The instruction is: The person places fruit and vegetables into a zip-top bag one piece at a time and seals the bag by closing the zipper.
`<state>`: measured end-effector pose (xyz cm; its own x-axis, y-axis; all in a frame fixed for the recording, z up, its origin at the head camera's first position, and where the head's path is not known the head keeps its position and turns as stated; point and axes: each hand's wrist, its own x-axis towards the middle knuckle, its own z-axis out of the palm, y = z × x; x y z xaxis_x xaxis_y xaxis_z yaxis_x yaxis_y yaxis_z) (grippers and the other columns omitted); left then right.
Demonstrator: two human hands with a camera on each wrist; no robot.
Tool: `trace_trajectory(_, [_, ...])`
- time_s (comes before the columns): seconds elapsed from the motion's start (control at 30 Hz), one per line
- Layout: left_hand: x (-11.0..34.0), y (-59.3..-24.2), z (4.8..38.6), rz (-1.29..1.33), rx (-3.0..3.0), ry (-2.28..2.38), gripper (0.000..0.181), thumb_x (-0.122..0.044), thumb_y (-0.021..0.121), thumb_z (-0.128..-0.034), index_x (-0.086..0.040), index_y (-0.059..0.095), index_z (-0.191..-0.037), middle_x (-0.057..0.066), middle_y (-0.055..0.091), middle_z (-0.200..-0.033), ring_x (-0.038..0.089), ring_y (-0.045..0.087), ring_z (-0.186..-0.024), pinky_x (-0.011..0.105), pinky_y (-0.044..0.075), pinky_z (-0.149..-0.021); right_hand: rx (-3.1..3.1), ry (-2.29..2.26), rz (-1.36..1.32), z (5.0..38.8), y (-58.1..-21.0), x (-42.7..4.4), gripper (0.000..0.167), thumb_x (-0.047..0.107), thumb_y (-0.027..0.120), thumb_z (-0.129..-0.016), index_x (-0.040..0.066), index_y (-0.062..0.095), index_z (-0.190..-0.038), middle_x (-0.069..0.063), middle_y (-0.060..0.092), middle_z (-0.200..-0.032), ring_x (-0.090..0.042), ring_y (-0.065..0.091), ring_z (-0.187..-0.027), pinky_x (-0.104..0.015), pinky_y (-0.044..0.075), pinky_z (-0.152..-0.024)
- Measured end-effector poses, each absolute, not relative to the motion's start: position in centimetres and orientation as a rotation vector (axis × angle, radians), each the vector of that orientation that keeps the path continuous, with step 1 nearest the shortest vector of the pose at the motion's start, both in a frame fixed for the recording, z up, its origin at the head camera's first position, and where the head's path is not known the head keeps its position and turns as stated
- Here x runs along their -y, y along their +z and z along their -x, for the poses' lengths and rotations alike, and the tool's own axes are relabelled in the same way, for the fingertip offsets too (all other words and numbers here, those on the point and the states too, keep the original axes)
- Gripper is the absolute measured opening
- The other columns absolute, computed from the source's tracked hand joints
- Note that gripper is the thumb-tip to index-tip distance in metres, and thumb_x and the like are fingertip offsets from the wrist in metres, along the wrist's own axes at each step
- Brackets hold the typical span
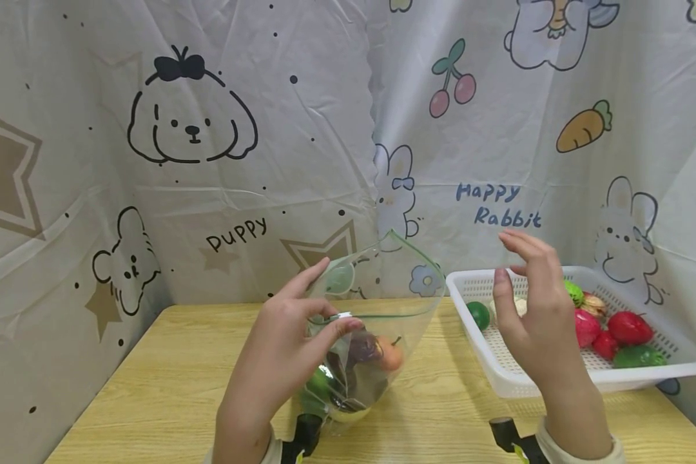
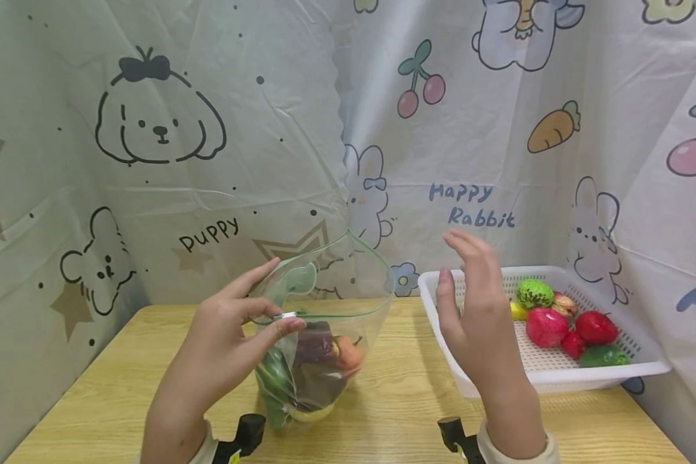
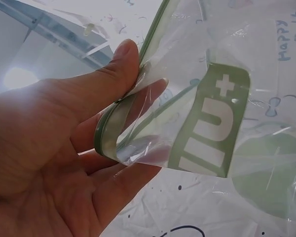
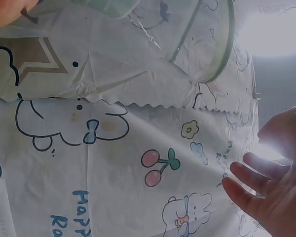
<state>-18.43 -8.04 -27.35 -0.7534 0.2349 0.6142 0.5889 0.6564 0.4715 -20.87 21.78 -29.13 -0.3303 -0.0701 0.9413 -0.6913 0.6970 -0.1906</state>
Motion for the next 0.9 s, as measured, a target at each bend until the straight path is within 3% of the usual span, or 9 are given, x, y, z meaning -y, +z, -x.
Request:
trace_trajectory(0.13, [8.0, -27.3, 18.5, 0.644, 2.381, -0.916, 0.02, -0.032, 0.084, -0.0831, -0.012, 0.079, -0.084, 0.005, 0.047, -0.155, 0.031, 0.049, -0.139, 0.042, 0.051, -0.1, 1.84, 0.705, -0.559, 20.6, -29.1, -22.6, 0.046, -0.004, 0.054, -0.093, -0.006, 0.05, -0.14, -0.023, 0.053, -0.141, -0.034, 0.053, -0.124, -0.011, 0.038, -0.102])
trace_trajectory(0.27, [8.0, -27.3, 18.4, 0.636, 2.425, -0.895, 0.025, -0.036, 0.083, -0.0843, -0.013, 0.082, -0.093, 0.003, 0.044, -0.157, 0.031, 0.047, -0.14, 0.049, 0.045, -0.109, 1.889, 0.705, -0.493, 20.2, -29.0, -23.3, 0.049, -0.003, 0.054, -0.095, -0.002, 0.047, -0.143, -0.021, 0.051, -0.142, -0.034, 0.053, -0.124, -0.008, 0.037, -0.102])
trace_trajectory(0.53, [7.9, -27.4, 18.6, 0.676, 2.4, -0.858, 0.021, -0.031, 0.081, -0.0877, -0.011, 0.081, -0.092, 0.006, 0.044, -0.157, 0.03, 0.051, -0.137, 0.046, 0.046, -0.109, 1.935, 0.741, -0.369, 19.7, -28.9, -24.7, 0.051, -0.003, 0.054, -0.097, 0.003, 0.044, -0.147, -0.018, 0.052, -0.142, -0.022, 0.051, -0.127, -0.005, 0.036, -0.099])
trace_trajectory(0.8, [7.8, -27.5, 18.6, 0.668, 2.401, -0.863, 0.015, -0.027, 0.082, -0.0868, -0.013, 0.08, -0.09, 0.005, 0.044, -0.157, 0.031, 0.054, -0.135, 0.045, 0.05, -0.104, 1.994, 0.732, -0.345, 19.6, -28.9, -25.9, 0.05, -0.002, 0.055, -0.098, 0.001, 0.043, -0.147, -0.023, 0.049, -0.142, -0.038, 0.051, -0.124, -0.002, 0.033, -0.097])
trace_trajectory(0.9, [7.7, -27.6, 18.5, 0.67, 2.395, -0.886, 0.013, -0.026, 0.082, -0.0868, -0.013, 0.08, -0.09, 0.005, 0.044, -0.157, 0.031, 0.057, -0.131, 0.037, 0.056, -0.09, 1.996, 0.721, -0.346, 19.4, -28.8, -26.3, 0.05, -0.002, 0.055, -0.098, 0.001, 0.044, -0.147, -0.023, 0.05, -0.141, -0.038, 0.051, -0.122, -0.002, 0.032, -0.098])
